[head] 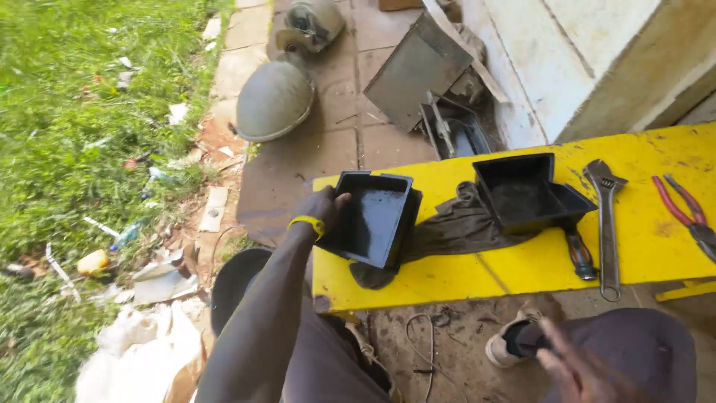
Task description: Cleaning and disassembling a black plastic housing using a screwdriver and cloth on a workbench.
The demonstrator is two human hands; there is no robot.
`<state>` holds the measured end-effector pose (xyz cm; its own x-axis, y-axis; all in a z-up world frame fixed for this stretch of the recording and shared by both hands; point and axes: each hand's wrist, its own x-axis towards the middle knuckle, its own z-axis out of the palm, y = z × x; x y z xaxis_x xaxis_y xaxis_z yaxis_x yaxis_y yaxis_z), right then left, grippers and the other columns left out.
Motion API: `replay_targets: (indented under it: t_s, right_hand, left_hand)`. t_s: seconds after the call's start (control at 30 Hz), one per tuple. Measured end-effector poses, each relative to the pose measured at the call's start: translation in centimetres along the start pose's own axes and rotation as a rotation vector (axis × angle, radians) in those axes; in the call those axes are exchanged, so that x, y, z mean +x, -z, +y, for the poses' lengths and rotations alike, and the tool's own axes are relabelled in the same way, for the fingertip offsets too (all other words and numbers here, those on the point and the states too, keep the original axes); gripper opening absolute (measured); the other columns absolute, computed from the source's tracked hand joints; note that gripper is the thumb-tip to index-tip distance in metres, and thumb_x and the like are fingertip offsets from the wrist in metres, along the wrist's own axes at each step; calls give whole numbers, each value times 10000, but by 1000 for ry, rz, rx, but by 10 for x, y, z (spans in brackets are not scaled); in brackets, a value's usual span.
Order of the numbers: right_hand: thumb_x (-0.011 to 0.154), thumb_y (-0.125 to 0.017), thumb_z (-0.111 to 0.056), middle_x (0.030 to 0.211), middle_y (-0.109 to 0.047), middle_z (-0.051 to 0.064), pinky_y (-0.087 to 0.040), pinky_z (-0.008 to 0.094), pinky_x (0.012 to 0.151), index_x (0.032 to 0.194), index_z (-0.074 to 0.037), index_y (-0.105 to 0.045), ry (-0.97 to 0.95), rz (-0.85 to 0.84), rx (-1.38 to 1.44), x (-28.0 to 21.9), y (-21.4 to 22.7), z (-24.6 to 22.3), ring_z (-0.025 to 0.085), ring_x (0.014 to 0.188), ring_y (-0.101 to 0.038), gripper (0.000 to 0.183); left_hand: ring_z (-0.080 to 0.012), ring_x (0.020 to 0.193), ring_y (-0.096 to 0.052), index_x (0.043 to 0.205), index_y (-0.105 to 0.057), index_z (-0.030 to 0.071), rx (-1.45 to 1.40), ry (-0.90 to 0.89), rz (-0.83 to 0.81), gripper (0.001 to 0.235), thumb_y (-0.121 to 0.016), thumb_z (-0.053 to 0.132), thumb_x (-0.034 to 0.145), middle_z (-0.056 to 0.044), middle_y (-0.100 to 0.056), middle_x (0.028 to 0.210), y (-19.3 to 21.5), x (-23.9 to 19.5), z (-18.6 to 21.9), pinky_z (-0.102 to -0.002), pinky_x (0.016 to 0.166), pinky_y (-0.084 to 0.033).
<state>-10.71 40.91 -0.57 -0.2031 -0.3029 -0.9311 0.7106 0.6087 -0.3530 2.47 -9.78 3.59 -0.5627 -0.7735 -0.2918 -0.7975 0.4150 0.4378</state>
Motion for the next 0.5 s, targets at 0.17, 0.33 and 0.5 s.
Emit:
replay_targets:
  t_s: [0.17,0.33,0.5]
  right_hand:
    - [934,-495,-697,1625,-472,-317,-610,435,1093,1548,-751,-365,401,645,-1377,-109,-62,-71,151,1415,-631,630]
    - [994,-334,-694,1514,-559,-163,-676,452,879,1595,-607,-358,543,680,-1580,-89,-61,-77,224,1312,-657,608]
    - [1064,-386,-601,1032,-697,-59,-578,391,584,1647,-473,-356,829,705,-1804,-47,-52,-79,223,675,-655,598]
  left_hand:
    - [-234,937,-721,1342,-652,162,-87,30,-147,483,-492,541,1089,-73,-743,1237,-2,-44,30,-320,834,-555]
    - [-251,1005,-741,1339,-664,159,-142,9,-150,477,-505,530,1086,-64,-741,1270,-1,-49,39,-333,899,-558]
    - [-198,786,-671,1151,-711,121,-128,-12,-69,542,-466,600,1092,-62,-744,1011,-25,-26,21,-313,767,-498]
